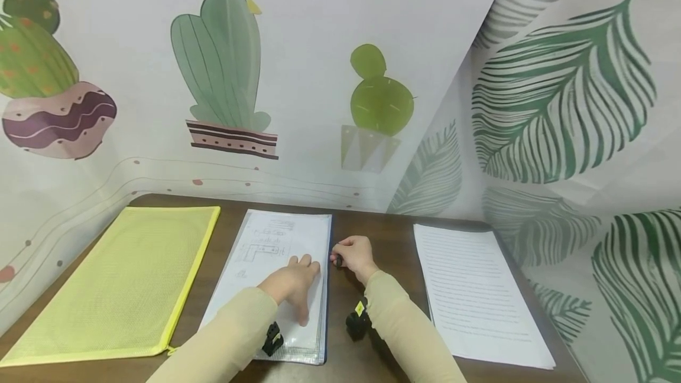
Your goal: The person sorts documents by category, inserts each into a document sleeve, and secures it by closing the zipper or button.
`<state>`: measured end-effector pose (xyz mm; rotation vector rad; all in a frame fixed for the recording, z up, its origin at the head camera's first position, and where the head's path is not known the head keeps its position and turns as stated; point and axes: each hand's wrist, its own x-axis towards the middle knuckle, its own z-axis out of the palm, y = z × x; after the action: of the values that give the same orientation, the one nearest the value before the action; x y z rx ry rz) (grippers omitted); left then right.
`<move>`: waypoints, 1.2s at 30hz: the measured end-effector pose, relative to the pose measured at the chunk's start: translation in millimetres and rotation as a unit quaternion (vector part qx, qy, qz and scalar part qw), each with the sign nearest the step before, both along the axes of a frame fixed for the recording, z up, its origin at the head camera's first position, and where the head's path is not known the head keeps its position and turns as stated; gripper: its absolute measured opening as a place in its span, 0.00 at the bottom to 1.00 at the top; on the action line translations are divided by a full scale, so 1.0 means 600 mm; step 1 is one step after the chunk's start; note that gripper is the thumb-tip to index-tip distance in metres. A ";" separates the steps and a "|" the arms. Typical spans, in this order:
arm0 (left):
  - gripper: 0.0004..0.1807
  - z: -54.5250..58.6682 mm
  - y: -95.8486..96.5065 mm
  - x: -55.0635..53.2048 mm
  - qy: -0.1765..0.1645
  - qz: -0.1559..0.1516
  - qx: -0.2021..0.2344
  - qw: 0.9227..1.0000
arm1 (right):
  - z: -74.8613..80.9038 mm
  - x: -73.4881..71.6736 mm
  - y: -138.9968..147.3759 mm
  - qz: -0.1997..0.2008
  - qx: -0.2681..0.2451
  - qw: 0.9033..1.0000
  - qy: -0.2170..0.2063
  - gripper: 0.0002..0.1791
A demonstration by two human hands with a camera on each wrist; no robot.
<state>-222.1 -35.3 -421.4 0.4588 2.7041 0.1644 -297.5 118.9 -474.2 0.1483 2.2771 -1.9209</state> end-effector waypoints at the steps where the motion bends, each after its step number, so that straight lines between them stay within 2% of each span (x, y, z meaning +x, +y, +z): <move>1: 0.55 0.000 0.000 0.000 0.001 0.000 -0.002 1.000 | 0.000 0.000 0.000 0.000 -0.001 1.000 0.001 0.06; 10: 0.52 -0.007 -0.002 0.005 0.007 -0.015 -0.007 1.000 | -0.005 0.001 0.005 -0.003 -0.003 1.000 -0.005 0.06; 16: 0.49 -0.005 -0.002 0.008 0.020 -0.021 -0.014 0.999 | -0.004 -0.001 0.005 -0.003 -0.003 1.000 0.000 0.06; 29: 0.52 0.001 0.001 0.015 0.017 -0.032 -0.037 0.999 | 0.001 0.001 0.003 -0.006 -0.010 1.000 0.007 0.05; 36: 0.50 0.000 0.003 0.015 0.025 -0.023 -0.013 0.999 | 0.001 0.000 0.003 -0.008 -0.014 1.000 0.006 0.05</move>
<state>-212.8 -33.6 -421.7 0.5236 2.7375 0.1073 -297.5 120.9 -473.8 0.1509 2.2626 -1.9653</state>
